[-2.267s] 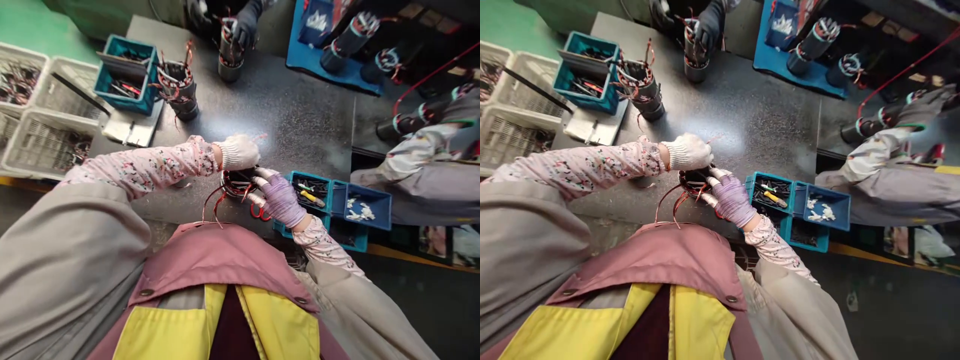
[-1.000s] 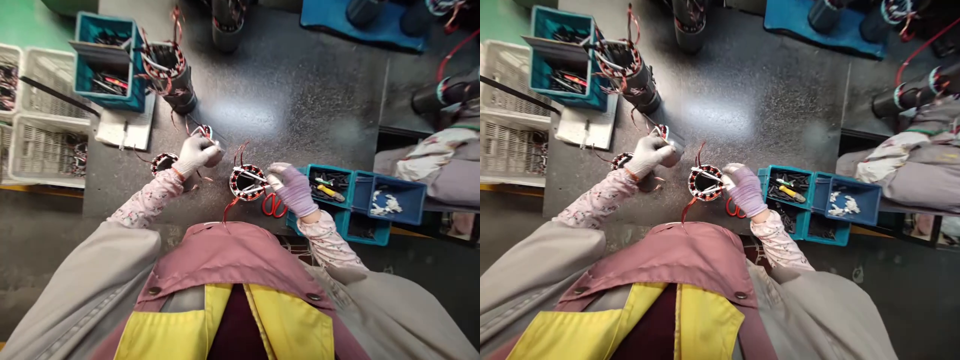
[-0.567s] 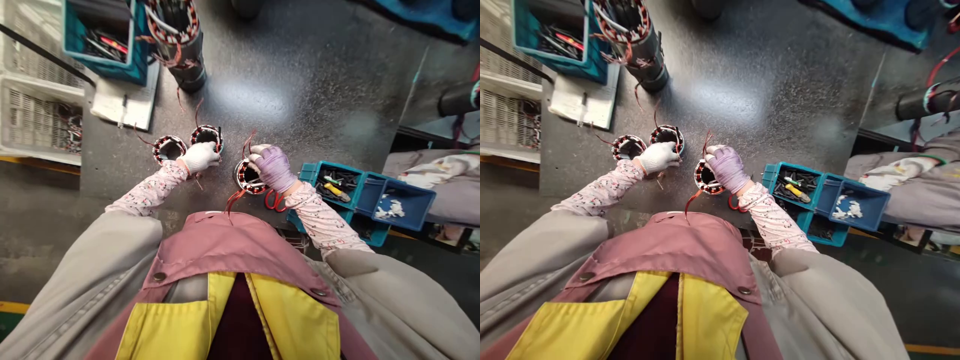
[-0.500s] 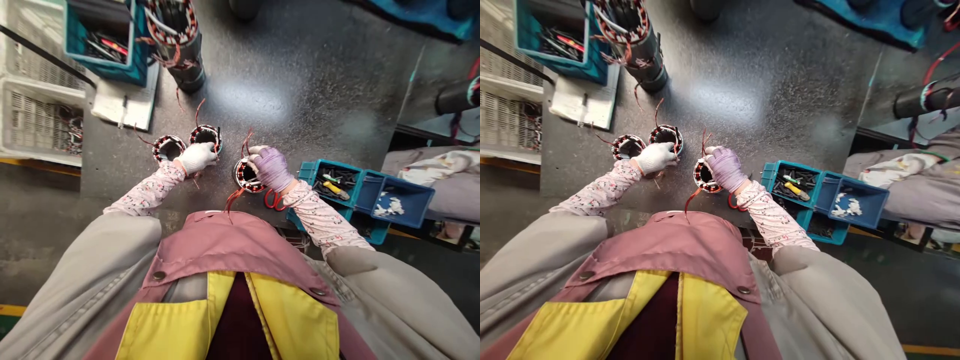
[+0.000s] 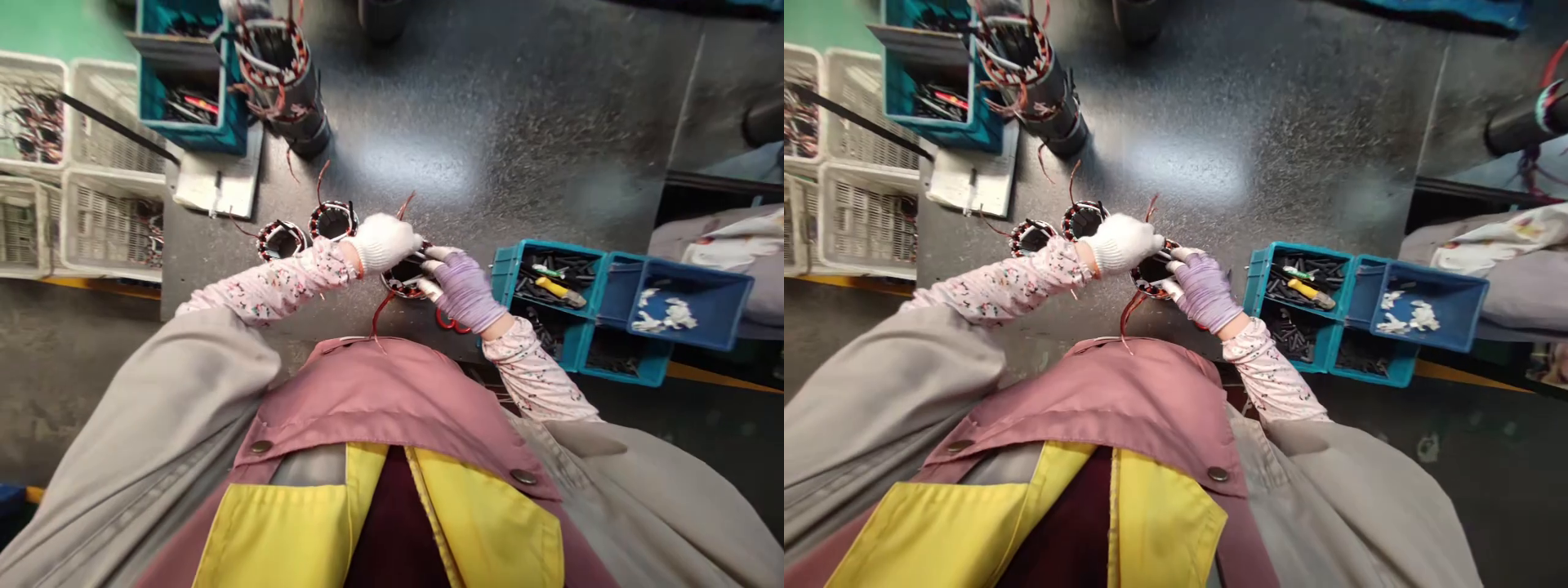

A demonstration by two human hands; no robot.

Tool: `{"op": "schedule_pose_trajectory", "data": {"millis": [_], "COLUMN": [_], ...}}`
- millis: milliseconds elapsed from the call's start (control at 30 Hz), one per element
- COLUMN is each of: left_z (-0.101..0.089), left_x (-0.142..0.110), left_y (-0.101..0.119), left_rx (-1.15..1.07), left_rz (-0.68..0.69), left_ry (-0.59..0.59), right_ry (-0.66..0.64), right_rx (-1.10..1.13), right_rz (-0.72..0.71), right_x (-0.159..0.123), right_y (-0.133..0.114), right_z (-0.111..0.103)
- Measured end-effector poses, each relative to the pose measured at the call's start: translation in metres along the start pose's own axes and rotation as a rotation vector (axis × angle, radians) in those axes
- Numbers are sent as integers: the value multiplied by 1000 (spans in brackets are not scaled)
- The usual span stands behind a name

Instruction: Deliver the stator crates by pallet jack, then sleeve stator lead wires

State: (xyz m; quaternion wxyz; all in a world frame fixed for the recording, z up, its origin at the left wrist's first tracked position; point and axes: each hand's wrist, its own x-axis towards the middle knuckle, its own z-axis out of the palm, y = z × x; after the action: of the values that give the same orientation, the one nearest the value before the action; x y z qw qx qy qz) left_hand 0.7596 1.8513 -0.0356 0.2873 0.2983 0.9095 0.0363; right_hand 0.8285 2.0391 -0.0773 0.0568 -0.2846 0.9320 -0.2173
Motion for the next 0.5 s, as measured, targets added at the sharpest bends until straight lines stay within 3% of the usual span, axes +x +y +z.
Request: {"op": "schedule_pose_trajectory", "data": {"millis": [100,200,300,400,500], "left_z": [-5,0,1,-3,-9], "left_x": [4,-2,-9,-6,3], "left_y": [-2,-2,12,29,30], "left_rx": [-51,-49,101,172,195], "left_rz": [39,-49,-135,-202,-230], "left_ry": [17,57,2,-51,-105], "right_ry": [-34,-53,-47,37,190], "right_rx": [-66,-67,-20,46,89], "right_rz": [-41,-58,-76,-43,55], "right_x": [-10,-11,-9,-15,-34], "right_y": [1,1,2,7,8], "right_z": [12,19,21,15,7]}}
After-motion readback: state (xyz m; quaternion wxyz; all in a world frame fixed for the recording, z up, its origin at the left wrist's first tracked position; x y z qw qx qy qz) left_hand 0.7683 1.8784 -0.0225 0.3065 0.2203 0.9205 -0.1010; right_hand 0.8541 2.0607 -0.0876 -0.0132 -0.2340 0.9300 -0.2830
